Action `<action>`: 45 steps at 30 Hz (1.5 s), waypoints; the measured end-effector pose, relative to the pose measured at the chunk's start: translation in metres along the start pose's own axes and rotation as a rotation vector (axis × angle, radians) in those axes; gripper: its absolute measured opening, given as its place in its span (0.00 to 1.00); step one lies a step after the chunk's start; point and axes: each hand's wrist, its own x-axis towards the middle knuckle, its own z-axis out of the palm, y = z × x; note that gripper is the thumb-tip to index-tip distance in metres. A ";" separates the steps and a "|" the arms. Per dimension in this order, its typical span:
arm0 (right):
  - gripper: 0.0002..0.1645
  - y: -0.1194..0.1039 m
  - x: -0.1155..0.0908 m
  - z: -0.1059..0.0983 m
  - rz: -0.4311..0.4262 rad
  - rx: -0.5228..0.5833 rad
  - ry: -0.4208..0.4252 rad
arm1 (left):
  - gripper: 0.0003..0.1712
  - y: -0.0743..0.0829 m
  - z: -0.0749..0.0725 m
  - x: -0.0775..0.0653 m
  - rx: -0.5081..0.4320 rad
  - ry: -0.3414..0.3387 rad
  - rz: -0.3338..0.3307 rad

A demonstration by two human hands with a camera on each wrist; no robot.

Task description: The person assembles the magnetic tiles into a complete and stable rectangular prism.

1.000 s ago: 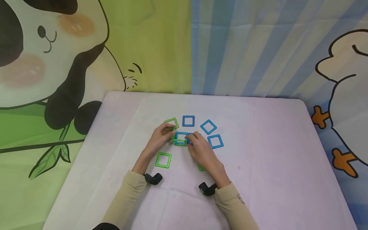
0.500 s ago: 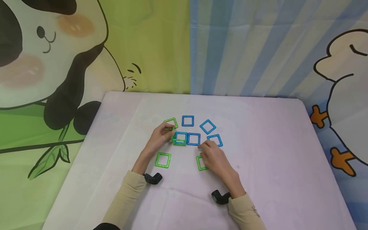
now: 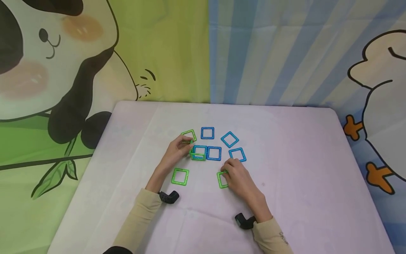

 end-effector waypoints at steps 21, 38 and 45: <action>0.12 -0.005 0.019 -0.015 -0.027 -0.023 -0.006 | 0.20 0.002 -0.002 0.001 -0.013 -0.015 0.008; 0.10 -0.013 0.035 -0.018 -0.054 0.011 0.053 | 0.20 0.001 0.000 0.001 -0.020 -0.011 0.007; 0.10 -0.014 0.042 -0.016 -0.054 0.006 0.070 | 0.21 0.001 -0.001 0.001 -0.010 -0.008 0.003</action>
